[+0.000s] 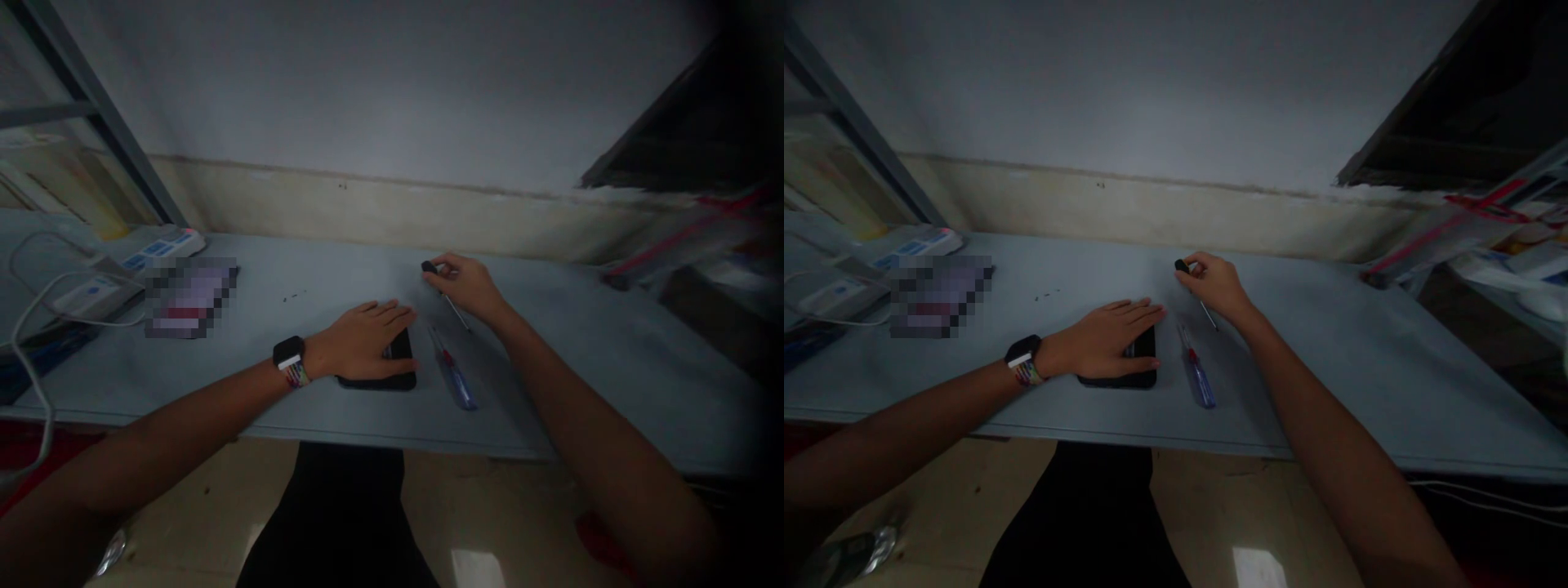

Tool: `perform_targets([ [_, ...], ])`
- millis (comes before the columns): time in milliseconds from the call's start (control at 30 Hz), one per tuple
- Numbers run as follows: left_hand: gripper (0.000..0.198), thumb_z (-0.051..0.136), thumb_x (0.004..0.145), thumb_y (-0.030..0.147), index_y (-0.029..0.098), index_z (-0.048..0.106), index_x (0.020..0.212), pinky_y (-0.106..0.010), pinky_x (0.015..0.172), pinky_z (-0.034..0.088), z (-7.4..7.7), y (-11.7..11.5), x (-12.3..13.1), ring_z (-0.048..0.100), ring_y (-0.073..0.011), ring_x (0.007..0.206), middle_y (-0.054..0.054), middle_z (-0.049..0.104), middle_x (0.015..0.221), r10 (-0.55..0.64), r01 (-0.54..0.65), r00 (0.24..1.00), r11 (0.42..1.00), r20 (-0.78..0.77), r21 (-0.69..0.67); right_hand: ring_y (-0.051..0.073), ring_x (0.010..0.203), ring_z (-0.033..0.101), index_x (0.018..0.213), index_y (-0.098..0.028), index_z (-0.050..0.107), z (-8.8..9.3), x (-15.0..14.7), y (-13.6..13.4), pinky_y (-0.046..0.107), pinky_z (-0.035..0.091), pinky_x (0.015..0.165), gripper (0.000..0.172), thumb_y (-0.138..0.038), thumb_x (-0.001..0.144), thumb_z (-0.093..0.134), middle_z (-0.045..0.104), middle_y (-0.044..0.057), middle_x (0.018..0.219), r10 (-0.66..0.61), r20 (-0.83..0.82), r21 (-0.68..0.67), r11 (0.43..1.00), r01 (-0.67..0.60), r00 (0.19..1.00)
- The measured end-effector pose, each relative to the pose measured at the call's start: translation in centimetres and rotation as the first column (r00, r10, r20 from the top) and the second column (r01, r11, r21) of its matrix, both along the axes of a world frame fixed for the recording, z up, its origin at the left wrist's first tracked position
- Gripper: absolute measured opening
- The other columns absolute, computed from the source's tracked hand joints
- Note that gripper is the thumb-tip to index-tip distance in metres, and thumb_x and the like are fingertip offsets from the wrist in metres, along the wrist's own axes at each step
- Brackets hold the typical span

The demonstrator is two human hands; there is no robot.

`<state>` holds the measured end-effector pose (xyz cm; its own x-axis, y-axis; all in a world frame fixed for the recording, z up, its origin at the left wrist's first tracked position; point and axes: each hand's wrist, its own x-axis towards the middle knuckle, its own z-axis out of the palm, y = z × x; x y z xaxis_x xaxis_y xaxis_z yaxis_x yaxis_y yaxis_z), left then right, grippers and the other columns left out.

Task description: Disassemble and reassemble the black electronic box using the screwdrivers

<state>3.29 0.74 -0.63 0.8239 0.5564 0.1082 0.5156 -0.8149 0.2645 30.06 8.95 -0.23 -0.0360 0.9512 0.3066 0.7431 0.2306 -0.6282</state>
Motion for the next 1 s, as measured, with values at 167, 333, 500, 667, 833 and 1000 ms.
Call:
perform_targets([
  [167,0.092,0.048,0.109,0.076,0.009,0.041,0.171,-0.056,0.138,0.03,-0.1,0.0,0.1,0.039,-0.0397,0.168,-0.02,0.041,0.179,0.005,-0.005,1.0,1.0,0.019,0.0,0.016,0.053,0.063,0.105,-0.025,0.071,1.6,-0.7,1.0,0.029,0.05,0.044,0.027,-0.045,0.089,0.081,0.07,0.0,0.076,0.01,-0.471,0.172,0.982,0.081,0.882],
  [333,0.089,0.05,0.108,0.076,0.009,0.047,0.168,-0.055,0.137,0.033,-0.3,0.2,0.2,0.042,-0.0399,0.166,-0.021,0.045,0.177,-0.005,0.004,0.999,0.999,0.041,0.041,0.019,0.074,0.08,0.116,-0.03,0.06,3.1,-4.9,-0.2,0.029,0.066,0.06,0.038,-0.048,0.092,0.085,0.078,0.003,0.104,0.158,-0.52,0.451,0.886,0.112,0.84],
  [500,0.087,0.054,0.107,0.075,0.005,0.056,0.159,-0.055,0.13,0.043,-0.4,0.4,0.3,0.059,-0.0403,0.152,-0.024,0.06,0.164,-0.036,0.03,0.996,0.997,0.088,0.077,0.021,0.09,0.085,0.114,-0.03,0.058,2.0,-10.3,-2.4,0.034,0.072,0.079,0.04,-0.048,0.092,0.085,0.081,0.003,0.107,0.349,-0.522,0.358,0.918,-0.172,0.778],
  [667,0.071,0.06,0.107,0.07,0.007,0.071,0.138,-0.051,0.122,0.051,-0.3,0.5,0.4,0.069,-0.0369,0.138,-0.022,0.077,0.14,-0.05,0.037,0.99,0.994,0.134,0.098,0.026,0.106,0.085,0.115,-0.029,0.06,0.5,-12.7,-3.7,0.044,0.073,0.093,0.037,-0.044,0.092,0.085,0.084,0.006,0.114,0.414,-0.508,0.279,0.909,-0.31,0.756],
  [833,0.063,0.065,0.105,0.067,0.009,0.077,0.126,-0.05,0.116,0.056,-0.2,0.5,0.5,0.074,-0.0357,0.129,-0.021,0.081,0.13,-0.049,0.033,0.986,0.994,0.161,0.1,0.026,0.11,0.085,0.114,-0.029,0.06,0.2,-13.2,-3.3,0.046,0.071,0.098,0.034,-0.038,0.092,0.084,0.086,0.007,0.117,0.43,-0.519,0.243,0.903,-0.355,0.739],
  [1000,0.064,0.063,0.105,0.07,0.009,0.079,0.117,-0.05,0.11,0.059,-0.3,0.6,0.5,0.077,-0.0354,0.119,-0.021,0.084,0.119,-0.042,0.026,0.986,0.995,0.159,0.1,0.026,0.112,0.085,0.113,-0.029,0.061,0.1,-13.5,-2.9,0.047,0.071,0.103,0.037,-0.042,0.091,0.087,0.086,0.005,0.117,0.415,-0.561,0.194,0.907,-0.373,0.716],
])
